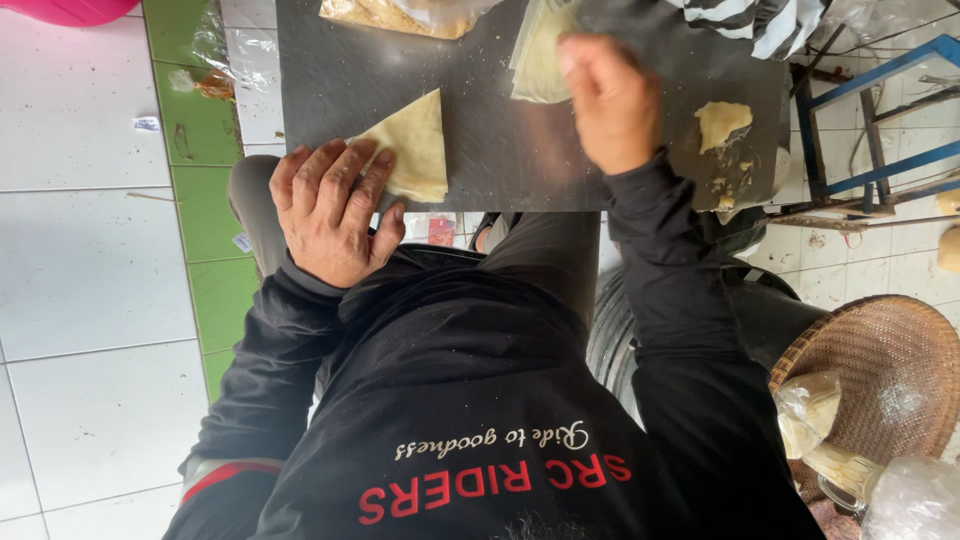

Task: The person folds thin triangular wrappers into cone shapes, scoops a brown granular filling into each cone, and seals the edges. The person stacks the finished cones on the metal table. The person handles wrappers, filling, and finished cones throughout the task.

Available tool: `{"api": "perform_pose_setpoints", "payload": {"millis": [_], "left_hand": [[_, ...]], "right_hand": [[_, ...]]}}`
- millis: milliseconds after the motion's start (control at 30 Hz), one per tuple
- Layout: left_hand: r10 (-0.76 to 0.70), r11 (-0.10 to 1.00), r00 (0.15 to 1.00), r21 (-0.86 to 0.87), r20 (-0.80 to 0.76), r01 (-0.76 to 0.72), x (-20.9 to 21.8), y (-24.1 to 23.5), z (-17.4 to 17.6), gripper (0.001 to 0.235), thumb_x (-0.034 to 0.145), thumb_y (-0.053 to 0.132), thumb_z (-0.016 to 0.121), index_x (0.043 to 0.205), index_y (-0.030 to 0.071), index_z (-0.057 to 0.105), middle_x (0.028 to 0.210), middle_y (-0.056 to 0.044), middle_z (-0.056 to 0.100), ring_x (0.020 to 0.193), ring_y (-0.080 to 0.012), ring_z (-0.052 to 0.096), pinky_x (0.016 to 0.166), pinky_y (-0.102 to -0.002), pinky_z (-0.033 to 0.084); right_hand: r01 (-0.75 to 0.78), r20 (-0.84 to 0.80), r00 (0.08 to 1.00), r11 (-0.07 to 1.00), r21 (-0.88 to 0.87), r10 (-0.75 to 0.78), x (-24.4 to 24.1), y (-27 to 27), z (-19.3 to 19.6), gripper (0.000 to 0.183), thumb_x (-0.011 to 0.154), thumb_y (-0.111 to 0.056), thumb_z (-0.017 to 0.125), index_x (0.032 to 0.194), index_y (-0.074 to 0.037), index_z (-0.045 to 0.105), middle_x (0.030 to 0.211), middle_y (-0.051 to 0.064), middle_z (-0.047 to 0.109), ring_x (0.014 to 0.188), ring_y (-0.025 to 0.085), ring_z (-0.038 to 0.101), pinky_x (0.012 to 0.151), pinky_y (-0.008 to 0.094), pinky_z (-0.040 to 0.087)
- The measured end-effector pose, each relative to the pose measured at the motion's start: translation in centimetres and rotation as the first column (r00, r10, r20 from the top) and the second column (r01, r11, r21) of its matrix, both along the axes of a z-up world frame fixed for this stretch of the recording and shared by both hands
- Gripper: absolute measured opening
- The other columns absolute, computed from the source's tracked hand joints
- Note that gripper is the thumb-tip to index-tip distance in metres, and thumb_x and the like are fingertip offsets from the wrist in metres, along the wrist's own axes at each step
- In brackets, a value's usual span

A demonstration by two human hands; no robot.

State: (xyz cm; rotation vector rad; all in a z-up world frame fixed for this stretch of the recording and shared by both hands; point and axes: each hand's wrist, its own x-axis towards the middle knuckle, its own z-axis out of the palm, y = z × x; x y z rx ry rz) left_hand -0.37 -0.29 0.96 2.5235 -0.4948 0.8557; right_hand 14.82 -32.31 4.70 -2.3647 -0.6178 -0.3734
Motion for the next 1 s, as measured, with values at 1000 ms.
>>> {"api": "perform_pose_setpoints", "payload": {"millis": [1000], "left_hand": [[-0.01,1.0,1.0,0.023,0.003,0.01,-0.1,0.1,-0.4,0.044,0.103,0.034,0.071,0.137,0.006,0.069,0.137,-0.013,0.062,0.13,-0.0315,0.058,0.113,-0.053,0.037]], "right_hand": [[-0.171,0.206,0.949,0.936,-0.308,0.241,-1.4,-1.1,-2.5,0.024,0.102,-0.005,0.075,0.126,-0.007,0.072,0.127,0.009,0.075,0.128,0.029,0.067,0.114,0.044,0.049]]}}
